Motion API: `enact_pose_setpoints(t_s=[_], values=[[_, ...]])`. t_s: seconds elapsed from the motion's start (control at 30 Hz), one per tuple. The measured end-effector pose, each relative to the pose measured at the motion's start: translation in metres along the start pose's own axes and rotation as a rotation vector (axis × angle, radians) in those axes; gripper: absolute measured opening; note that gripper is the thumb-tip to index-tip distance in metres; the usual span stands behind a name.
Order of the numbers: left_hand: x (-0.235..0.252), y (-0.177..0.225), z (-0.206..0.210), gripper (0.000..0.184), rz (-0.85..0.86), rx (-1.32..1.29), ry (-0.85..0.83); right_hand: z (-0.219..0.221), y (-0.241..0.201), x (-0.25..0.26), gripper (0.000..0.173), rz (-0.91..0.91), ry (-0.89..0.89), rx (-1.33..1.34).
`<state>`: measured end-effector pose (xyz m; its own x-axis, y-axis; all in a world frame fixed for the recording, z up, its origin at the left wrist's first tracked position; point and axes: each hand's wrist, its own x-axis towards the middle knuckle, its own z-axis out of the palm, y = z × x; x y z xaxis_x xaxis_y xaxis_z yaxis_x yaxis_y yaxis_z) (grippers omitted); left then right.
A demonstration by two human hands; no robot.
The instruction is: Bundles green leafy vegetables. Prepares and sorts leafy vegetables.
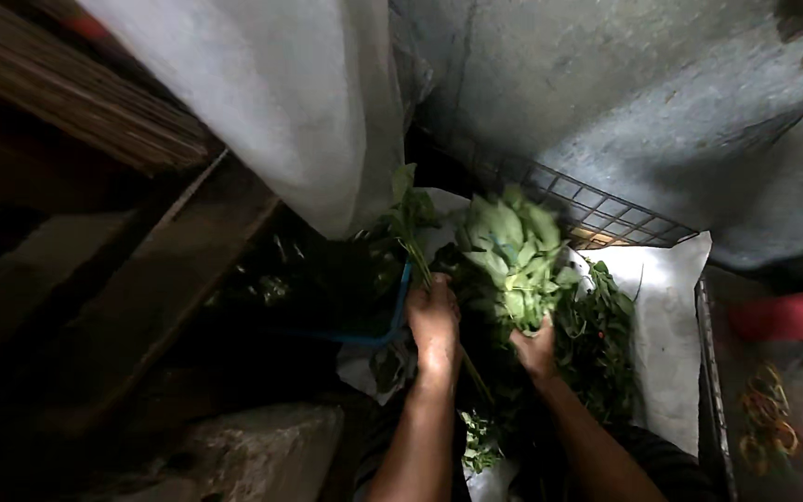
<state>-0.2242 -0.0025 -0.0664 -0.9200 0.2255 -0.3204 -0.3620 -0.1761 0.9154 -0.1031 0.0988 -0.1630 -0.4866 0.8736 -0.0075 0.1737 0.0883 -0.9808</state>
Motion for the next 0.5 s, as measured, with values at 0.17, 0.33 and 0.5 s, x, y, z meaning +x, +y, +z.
enact_pose_setpoints(t_s=[0.17,0.33,0.5], values=[[-0.002,0.0,-0.001,0.019,-0.006,-0.062,-0.027,-0.026,-0.086,0.032,0.112,0.149,0.101,-0.379],[0.001,-0.001,0.003,0.027,-0.006,-0.084,-0.061,-0.053,-0.061,0.075,0.088,0.158,-0.119,-0.495],[0.004,-0.002,0.0,0.025,-0.028,-0.054,-0.032,-0.065,-0.013,0.082,0.064,0.267,-0.067,-0.345]])
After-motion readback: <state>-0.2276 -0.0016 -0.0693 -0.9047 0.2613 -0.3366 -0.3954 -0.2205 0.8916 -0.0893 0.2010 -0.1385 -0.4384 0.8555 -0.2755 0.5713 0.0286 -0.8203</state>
